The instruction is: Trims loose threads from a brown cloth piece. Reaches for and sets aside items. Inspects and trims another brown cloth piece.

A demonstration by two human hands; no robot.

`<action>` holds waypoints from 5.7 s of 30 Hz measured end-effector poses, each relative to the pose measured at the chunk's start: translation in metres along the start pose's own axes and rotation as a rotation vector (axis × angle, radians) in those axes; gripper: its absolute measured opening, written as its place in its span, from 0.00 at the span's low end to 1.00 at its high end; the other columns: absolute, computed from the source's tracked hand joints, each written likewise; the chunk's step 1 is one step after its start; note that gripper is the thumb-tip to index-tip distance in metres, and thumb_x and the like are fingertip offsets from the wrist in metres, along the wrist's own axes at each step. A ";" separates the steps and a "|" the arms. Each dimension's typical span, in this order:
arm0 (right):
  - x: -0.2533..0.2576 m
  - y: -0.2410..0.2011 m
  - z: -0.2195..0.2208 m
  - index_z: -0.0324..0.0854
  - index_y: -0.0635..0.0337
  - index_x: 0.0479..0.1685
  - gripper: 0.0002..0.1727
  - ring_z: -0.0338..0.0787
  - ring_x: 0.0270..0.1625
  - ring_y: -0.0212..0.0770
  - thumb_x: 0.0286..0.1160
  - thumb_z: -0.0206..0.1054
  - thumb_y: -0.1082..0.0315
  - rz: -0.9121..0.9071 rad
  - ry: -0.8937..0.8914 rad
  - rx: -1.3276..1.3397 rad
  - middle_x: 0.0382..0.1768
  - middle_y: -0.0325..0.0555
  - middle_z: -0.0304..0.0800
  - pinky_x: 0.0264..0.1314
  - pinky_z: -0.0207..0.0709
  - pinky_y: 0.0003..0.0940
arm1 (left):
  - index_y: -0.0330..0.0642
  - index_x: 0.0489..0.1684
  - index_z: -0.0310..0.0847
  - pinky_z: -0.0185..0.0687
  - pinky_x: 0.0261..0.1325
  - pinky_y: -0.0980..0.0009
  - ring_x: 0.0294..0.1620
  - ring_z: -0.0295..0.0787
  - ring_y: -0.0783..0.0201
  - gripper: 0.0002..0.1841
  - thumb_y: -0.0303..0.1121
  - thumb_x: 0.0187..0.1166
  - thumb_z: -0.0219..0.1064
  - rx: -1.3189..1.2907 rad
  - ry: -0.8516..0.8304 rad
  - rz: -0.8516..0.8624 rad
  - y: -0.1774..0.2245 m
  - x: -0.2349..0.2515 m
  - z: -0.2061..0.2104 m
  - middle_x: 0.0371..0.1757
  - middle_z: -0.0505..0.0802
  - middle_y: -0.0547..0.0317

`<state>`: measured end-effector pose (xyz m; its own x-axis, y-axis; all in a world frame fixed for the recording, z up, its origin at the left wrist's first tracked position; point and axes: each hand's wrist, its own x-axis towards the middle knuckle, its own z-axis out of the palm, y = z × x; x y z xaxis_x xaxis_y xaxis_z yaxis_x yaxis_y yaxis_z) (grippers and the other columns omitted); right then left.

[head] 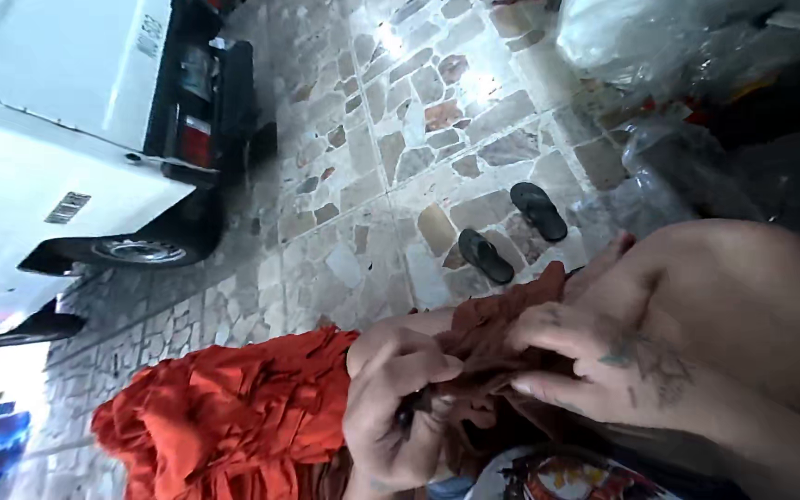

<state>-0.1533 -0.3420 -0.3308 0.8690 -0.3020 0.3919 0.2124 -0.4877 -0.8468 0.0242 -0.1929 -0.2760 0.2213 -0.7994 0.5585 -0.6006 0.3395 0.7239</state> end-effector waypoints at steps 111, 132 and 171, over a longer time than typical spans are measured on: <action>-0.027 0.005 -0.006 0.76 0.59 0.37 0.07 0.88 0.39 0.35 0.86 0.58 0.70 -0.306 0.398 -0.008 0.41 0.51 0.90 0.41 0.79 0.22 | 0.44 0.56 0.84 0.79 0.36 0.80 0.30 0.84 0.73 0.18 0.44 0.76 0.75 0.185 -0.215 -0.178 0.032 -0.009 0.049 0.33 0.89 0.63; -0.029 0.009 -0.007 0.74 0.60 0.46 0.04 0.90 0.53 0.31 0.87 0.60 0.69 -0.220 0.433 0.191 0.48 0.48 0.87 0.57 0.84 0.20 | 0.48 0.50 0.87 0.77 0.46 0.86 0.41 0.81 0.81 0.11 0.44 0.84 0.69 -0.083 -0.095 -0.266 0.009 0.005 0.058 0.40 0.86 0.71; -0.028 0.013 -0.013 0.80 0.62 0.45 0.05 0.91 0.43 0.34 0.84 0.59 0.72 -0.228 0.313 0.062 0.39 0.51 0.92 0.45 0.82 0.22 | 0.39 0.44 0.78 0.78 0.44 0.84 0.40 0.83 0.78 0.10 0.36 0.90 0.57 0.059 -0.472 -0.272 0.012 0.025 0.045 0.39 0.88 0.60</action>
<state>-0.1808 -0.3504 -0.3482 0.6202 -0.4310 0.6554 0.4197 -0.5236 -0.7415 -0.0116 -0.2309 -0.2714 0.0141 -0.9947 0.1018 -0.6152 0.0717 0.7851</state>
